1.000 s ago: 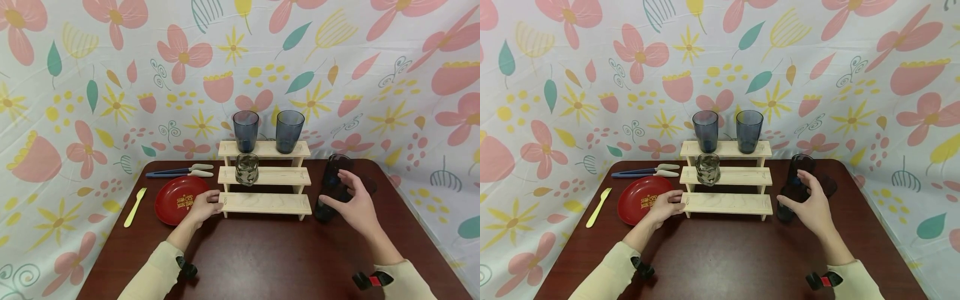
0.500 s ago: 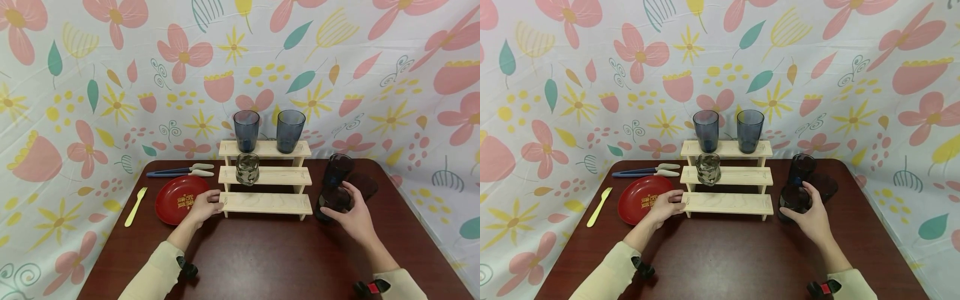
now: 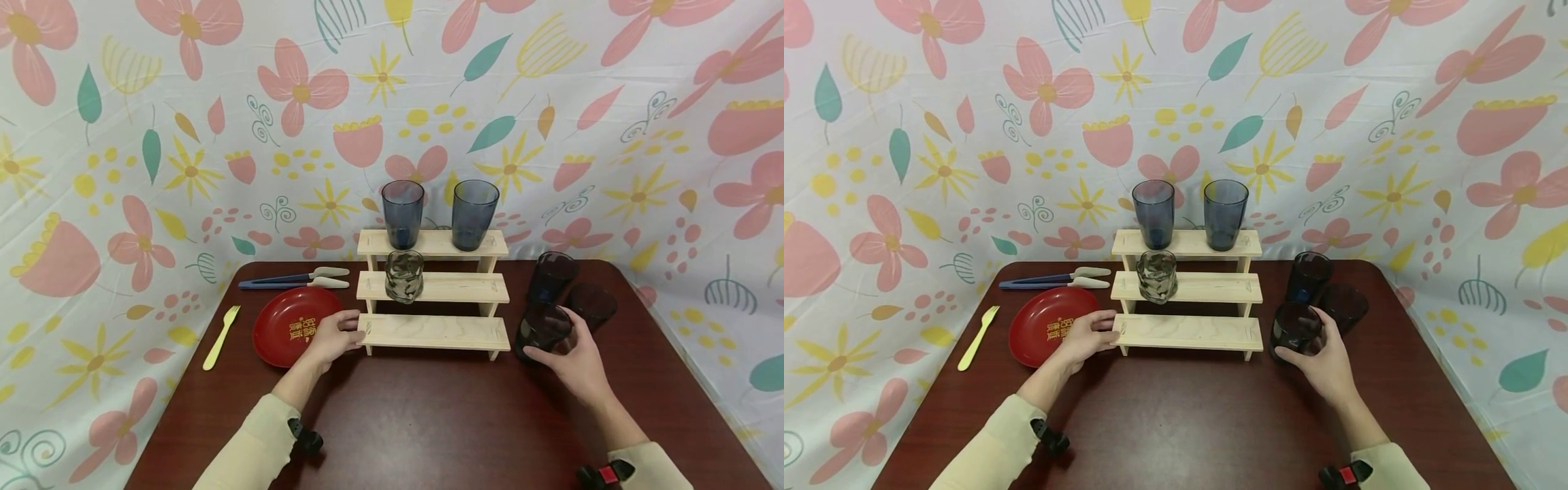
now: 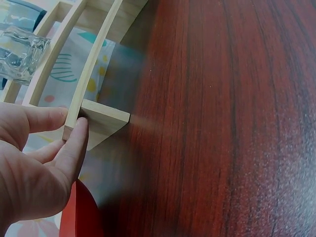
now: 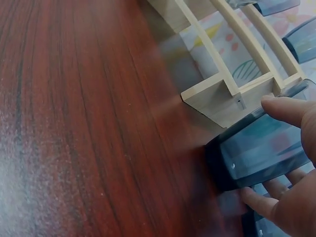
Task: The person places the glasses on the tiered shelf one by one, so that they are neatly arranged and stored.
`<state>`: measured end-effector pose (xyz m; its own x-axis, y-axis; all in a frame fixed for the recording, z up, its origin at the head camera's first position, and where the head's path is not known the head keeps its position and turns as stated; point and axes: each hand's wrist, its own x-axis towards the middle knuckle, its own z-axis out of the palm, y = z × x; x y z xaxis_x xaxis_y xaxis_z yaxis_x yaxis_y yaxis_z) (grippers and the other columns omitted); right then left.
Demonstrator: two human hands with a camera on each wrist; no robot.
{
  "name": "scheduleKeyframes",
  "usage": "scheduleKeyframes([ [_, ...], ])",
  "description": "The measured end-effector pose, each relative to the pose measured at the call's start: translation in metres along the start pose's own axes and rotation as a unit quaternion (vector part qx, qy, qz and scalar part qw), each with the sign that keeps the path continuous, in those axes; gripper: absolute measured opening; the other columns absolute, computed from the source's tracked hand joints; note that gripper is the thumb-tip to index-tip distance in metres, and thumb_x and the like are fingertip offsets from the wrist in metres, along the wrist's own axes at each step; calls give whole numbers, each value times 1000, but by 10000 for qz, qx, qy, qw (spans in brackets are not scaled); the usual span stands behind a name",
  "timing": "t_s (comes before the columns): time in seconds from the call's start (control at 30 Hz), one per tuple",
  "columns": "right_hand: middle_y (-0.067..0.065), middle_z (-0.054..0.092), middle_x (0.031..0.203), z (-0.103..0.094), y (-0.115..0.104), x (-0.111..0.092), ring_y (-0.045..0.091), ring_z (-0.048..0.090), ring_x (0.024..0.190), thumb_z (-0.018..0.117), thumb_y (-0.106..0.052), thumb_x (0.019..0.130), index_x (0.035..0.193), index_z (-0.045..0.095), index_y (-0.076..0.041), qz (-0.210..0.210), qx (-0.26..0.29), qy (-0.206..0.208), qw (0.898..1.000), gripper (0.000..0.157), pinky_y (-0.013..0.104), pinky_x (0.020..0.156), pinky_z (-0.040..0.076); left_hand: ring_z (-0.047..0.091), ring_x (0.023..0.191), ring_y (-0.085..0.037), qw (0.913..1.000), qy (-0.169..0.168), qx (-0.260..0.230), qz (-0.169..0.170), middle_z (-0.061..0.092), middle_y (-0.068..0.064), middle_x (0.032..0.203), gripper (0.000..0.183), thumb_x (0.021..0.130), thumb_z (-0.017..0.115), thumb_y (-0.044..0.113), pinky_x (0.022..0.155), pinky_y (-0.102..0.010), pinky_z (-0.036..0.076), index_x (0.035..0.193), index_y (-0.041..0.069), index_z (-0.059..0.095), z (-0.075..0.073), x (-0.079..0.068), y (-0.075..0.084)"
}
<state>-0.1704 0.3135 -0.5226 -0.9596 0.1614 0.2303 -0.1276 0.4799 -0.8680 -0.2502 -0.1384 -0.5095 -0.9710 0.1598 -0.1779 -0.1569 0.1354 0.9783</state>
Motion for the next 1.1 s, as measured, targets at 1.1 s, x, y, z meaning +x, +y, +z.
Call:
scheduleKeyframes([
  [1.1,10,60,136,-27,-74,24,0,58,105,91,-17,82,162,32,-23,-324,-220,319,9987,99,10,77,49,70,94,-27,10000,17,-89,-35,63,-28,126,55,92,69,-5,82,-39,63,144,-8,53,-1,3,-3],
])
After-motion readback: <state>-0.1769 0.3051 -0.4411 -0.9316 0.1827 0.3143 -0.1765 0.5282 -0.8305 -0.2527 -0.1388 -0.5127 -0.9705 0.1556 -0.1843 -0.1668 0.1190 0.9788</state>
